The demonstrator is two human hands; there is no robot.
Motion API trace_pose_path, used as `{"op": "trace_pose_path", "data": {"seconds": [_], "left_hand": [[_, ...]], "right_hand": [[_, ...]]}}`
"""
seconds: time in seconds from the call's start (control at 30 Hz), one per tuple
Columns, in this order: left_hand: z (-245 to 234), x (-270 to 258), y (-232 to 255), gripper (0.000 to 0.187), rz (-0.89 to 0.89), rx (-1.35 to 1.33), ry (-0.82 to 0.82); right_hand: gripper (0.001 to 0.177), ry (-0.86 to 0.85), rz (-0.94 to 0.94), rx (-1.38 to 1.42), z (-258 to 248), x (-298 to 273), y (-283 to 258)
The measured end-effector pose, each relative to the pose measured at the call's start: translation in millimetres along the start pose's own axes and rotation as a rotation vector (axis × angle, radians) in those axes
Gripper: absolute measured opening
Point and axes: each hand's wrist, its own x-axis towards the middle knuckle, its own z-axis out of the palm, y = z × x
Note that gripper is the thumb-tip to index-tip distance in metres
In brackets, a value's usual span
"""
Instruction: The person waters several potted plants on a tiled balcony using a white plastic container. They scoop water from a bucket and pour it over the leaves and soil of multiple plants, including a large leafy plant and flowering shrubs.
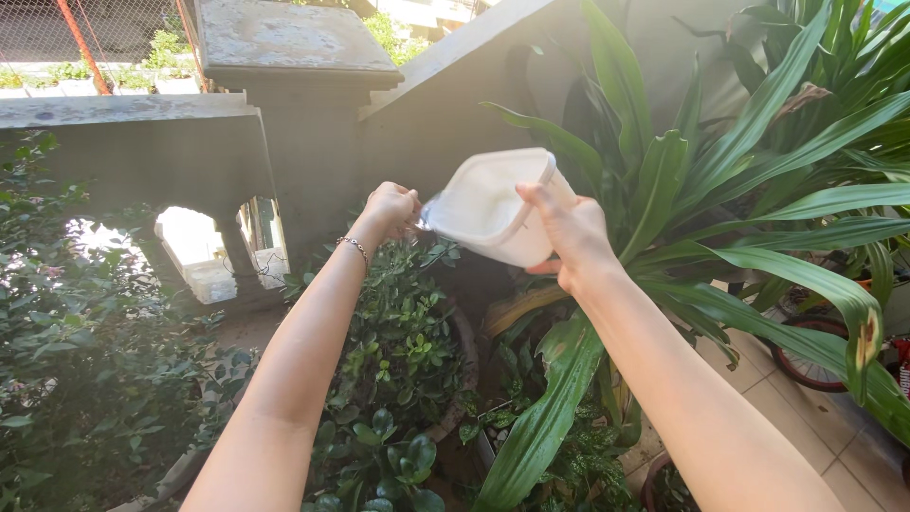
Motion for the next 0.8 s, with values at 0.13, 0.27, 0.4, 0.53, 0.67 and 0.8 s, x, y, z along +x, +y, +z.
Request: {"op": "trace_pose_path", "data": {"seconds": [0.13,0.27,0.4,0.53,0.67,0.8], "left_hand": [[-6.0,-2.5,14.8,0.024,-0.134,-0.393,0.007],[-12.1,-10.0,22.6,0.04,-0.016,-0.447,-0.019],[-11.1,-12.9,18.5,0.039,0.001,-0.36,-0.077],[-10.6,-17.6,1.1,0.038,-0.021,-0.242,-0.136],[-13.7,-22.9,-22.0,0.035,-0.145,-0.187,-0.131],[-24.8,-18.4,-41.3,0.034,-0.216,-0.147,-0.101]], "right_hand": [[0.082,0.021,0.1,0.218,10.2,15.7,-11.5],[0.081,-0.002,0.179,0.435,11.6,20.5,-12.0],[0.082,-0.051,0.282,0.579,4.4,13.8,-3.5],[0.084,-0.053,0.313,0.531,-10.7,-3.2,12.6],[0.086,0.008,0.377,0.415,-23.4,-17.3,26.1],[0.084,-0.011,0.337,0.258,-20.2,-17.8,28.5]]}}
